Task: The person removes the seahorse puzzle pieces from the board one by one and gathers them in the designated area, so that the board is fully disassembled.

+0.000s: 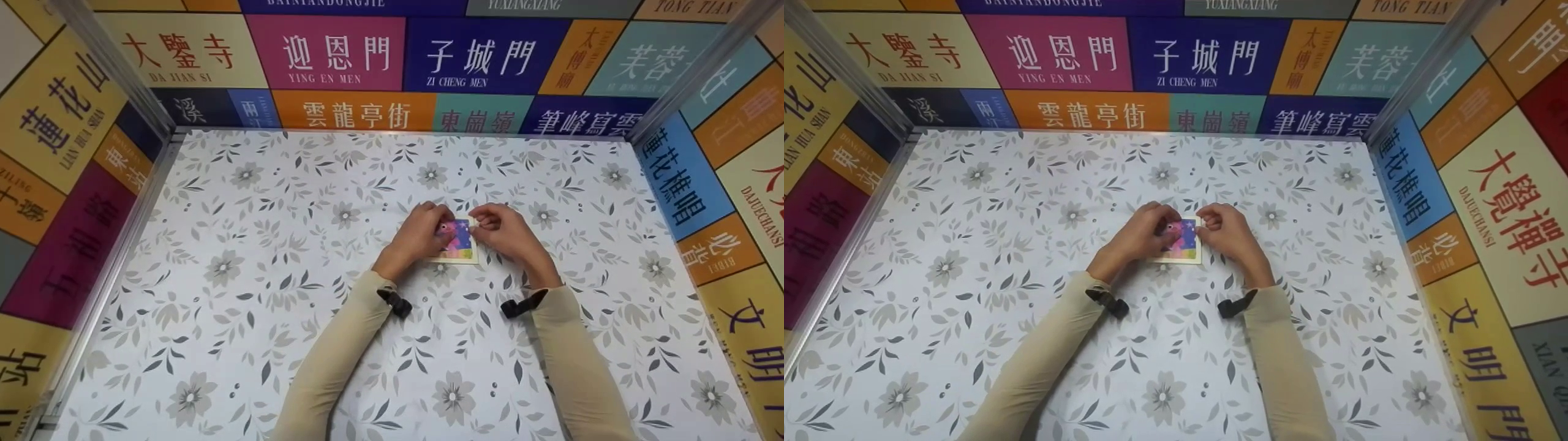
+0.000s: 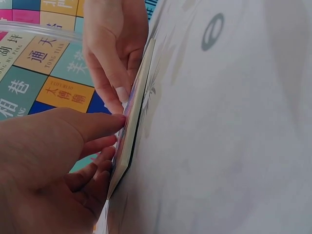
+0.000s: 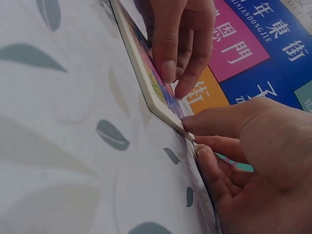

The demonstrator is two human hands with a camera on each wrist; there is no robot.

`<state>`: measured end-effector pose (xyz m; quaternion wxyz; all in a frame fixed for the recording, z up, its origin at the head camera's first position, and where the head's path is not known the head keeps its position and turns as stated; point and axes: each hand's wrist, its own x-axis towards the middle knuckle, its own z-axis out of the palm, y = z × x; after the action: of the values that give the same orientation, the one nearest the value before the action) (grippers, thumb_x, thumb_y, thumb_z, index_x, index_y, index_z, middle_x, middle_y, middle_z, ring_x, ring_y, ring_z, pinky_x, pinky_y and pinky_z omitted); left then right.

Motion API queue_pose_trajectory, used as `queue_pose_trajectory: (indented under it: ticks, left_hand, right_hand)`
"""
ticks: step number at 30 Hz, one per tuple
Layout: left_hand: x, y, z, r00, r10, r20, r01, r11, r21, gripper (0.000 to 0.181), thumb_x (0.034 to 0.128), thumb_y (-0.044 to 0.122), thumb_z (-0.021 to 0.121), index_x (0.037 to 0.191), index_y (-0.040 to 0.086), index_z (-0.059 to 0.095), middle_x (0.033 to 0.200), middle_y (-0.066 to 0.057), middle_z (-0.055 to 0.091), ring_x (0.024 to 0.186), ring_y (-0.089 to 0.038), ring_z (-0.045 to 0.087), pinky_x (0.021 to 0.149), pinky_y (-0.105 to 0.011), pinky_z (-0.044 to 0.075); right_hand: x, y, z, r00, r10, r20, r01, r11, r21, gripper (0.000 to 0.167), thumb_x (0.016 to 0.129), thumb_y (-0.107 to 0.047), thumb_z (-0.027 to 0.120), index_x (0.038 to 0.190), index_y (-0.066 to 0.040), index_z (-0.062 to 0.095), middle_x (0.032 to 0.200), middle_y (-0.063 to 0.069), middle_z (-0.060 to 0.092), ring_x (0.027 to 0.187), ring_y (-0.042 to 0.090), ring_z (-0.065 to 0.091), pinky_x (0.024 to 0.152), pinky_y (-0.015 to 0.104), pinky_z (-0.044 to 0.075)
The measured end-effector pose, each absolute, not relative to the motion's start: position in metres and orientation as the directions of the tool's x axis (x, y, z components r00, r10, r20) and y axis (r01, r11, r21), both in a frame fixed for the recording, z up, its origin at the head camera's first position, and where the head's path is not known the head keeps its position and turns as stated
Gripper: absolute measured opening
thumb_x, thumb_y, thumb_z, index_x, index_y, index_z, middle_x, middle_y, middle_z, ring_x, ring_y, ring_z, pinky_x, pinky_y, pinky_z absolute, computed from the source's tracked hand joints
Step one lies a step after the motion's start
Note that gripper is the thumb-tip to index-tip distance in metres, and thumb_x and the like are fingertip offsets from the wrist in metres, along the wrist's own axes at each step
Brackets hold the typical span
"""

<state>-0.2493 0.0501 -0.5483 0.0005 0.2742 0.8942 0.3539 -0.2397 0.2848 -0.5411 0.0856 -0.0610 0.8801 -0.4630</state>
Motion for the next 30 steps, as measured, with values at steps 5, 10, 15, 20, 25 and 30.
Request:
queue_pose_trajectory:
  ticks: [5,10,15,20,25,30]
  left_hand:
    - [-0.25,0.052,-0.548,-0.857,0.488,0.164,0.47,0.612,0.635,0.029,0.0987,0.023,0.078,0.122,0.006,0.073,0.114,-0.013,0.069,0.106,-0.027,0.064,0.097,-0.042,0.054]
    - [-0.247,0.053,-0.54,-0.86,0.489,0.146,0.462,0.624,0.631,0.03,0.0988,0.02,0.077,0.124,0.004,0.075,0.118,-0.015,0.069,0.11,-0.031,0.065,0.1,-0.045,0.053]
    - [-0.254,0.053,-0.547,-0.857,0.492,0.149,0.468,0.627,0.623,0.031,0.0973,0.025,0.077,0.122,0.006,0.075,0.115,-0.011,0.069,0.107,-0.028,0.065,0.097,-0.043,0.054]
    - [-0.254,0.053,-0.543,-0.86,0.492,0.138,0.465,0.644,0.608,0.03,0.0949,0.022,0.077,0.121,0.008,0.073,0.114,-0.009,0.069,0.104,-0.026,0.064,0.095,-0.044,0.054]
    - [-0.254,0.056,-0.535,-0.866,0.495,0.075,0.439,0.677,0.591,0.027,0.0993,0.022,0.076,0.122,0.008,0.071,0.118,-0.009,0.068,0.107,-0.027,0.064,0.096,-0.044,0.054]
    - [-0.259,0.058,-0.545,-0.866,0.493,0.087,0.436,0.656,0.616,0.025,0.098,0.023,0.078,0.118,0.01,0.071,0.117,-0.009,0.067,0.106,-0.028,0.062,0.098,-0.043,0.052]
  right_hand:
    - [-0.24,0.285,-0.541,-0.978,-0.183,-0.1,-0.019,0.557,-0.83,0.037,0.096,-0.01,0.077,0.132,-0.002,0.07,0.118,0.016,0.067,0.102,0.018,0.064,0.087,0.014,0.051]
    - [-0.24,0.286,-0.541,-0.977,-0.186,-0.104,-0.017,0.555,-0.832,0.038,0.096,-0.01,0.077,0.132,-0.002,0.07,0.118,0.017,0.067,0.102,0.018,0.064,0.087,0.014,0.051]
    - [-0.24,0.286,-0.541,-0.978,-0.184,-0.102,-0.018,0.557,-0.83,0.037,0.096,-0.01,0.078,0.131,-0.002,0.07,0.117,0.016,0.067,0.101,0.018,0.064,0.086,0.014,0.052]
    - [-0.239,0.286,-0.542,-0.978,-0.186,-0.093,-0.026,0.554,-0.832,0.036,0.097,-0.012,0.078,0.131,-0.003,0.071,0.118,0.015,0.067,0.101,0.017,0.064,0.086,0.014,0.051]
    - [-0.239,0.287,-0.543,-0.976,-0.194,-0.096,-0.024,0.537,-0.843,0.038,0.097,-0.014,0.079,0.133,-0.004,0.07,0.12,0.017,0.065,0.104,0.02,0.063,0.088,0.014,0.05]
    - [-0.239,0.29,-0.542,-0.966,-0.224,-0.128,-0.011,0.53,-0.848,0.048,0.097,-0.015,0.081,0.141,-0.002,0.065,0.131,0.021,0.062,0.113,0.027,0.06,0.096,0.021,0.049]
